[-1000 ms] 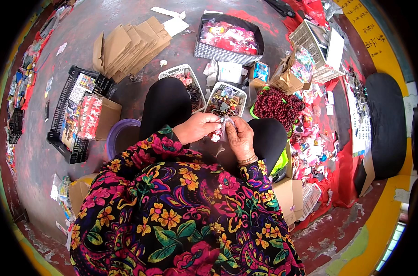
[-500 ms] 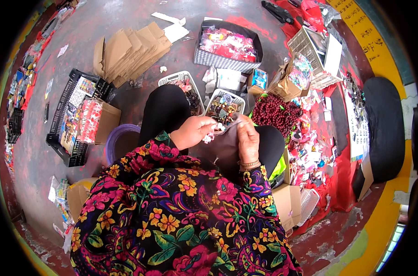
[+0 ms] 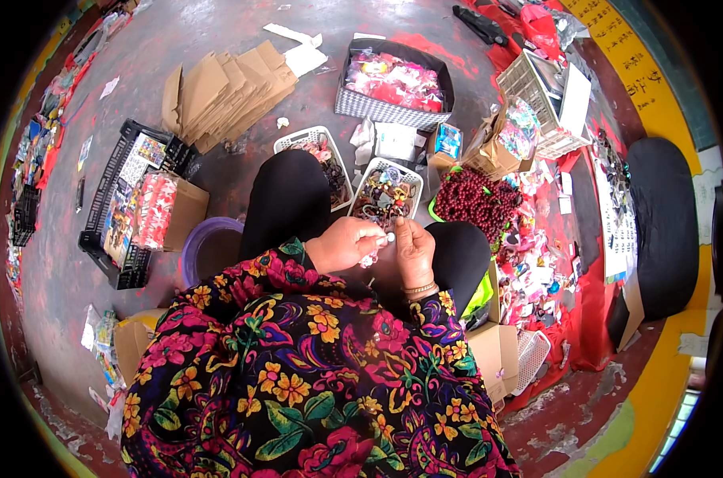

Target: The person sits on the floor and wipes small hair accessories with a cloth. They pick items from a white basket, wipe each one, and place them into another basket. The person also dips the cloth into a purple bucket of water to clean it.

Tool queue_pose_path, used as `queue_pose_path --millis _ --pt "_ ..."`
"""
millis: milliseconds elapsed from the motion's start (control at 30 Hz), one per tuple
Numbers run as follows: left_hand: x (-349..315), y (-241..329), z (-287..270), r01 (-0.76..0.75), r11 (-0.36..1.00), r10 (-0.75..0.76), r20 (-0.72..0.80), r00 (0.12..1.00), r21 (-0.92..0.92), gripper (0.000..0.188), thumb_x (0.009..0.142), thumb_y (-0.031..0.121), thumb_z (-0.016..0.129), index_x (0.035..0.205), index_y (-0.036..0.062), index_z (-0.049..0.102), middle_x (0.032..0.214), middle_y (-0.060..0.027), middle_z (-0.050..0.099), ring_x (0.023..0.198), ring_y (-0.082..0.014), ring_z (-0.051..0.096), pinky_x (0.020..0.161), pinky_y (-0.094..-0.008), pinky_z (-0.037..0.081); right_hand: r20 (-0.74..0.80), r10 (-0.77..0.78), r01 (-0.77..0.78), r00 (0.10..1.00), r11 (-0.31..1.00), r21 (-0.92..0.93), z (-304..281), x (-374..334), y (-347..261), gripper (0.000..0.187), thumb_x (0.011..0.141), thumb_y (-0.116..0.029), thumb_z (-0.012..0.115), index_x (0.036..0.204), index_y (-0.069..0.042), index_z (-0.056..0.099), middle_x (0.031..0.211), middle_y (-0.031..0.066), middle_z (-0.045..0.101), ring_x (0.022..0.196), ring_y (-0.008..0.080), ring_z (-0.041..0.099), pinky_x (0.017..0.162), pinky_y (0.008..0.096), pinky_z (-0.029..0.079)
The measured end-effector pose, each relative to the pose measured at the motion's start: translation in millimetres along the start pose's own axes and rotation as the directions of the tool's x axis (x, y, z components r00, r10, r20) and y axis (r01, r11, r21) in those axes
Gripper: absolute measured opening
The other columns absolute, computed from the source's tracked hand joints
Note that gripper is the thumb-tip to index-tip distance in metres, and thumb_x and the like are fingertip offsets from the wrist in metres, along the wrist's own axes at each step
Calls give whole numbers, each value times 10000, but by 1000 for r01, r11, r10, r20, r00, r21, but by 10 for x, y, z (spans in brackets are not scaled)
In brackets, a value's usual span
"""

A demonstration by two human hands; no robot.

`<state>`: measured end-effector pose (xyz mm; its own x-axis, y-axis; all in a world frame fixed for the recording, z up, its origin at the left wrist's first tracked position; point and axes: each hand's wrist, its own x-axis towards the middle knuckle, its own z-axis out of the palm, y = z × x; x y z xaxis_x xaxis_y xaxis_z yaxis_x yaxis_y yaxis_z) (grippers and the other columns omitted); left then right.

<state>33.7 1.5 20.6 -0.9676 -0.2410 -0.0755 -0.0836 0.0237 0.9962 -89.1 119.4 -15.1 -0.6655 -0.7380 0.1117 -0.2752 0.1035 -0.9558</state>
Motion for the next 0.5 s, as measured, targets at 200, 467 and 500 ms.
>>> queue_pose_path --millis 200,467,500 --pt "4 -13 -123 112 961 -127 -42 991 -253 178 882 109 477 837 -21 591 712 -15 574 634 -61 527 570 -215 433 138 353 -341 925 613 713 -78 51 -100 276 931 -224 432 994 3 576 910 52 611 772 112 557 728 256 461" --pt "10 -44 -134 203 924 -217 -8 976 -324 190 893 103 426 758 13 525 670 1 519 560 -71 508 518 -201 412 229 -249 272 941 959 -78 -9 14 -298 213 795 -72 577 999 -10 563 931 130 573 854 277 567 769 307 443" --pt "7 -57 -123 175 935 -181 9 983 -308 189 893 96 424 756 13 524 668 -2 521 559 -77 518 520 -207 420 225 -232 265 946 956 -128 -10 0 -316 181 796 -66 572 966 -6 567 900 127 577 828 285 570 743 317 450"
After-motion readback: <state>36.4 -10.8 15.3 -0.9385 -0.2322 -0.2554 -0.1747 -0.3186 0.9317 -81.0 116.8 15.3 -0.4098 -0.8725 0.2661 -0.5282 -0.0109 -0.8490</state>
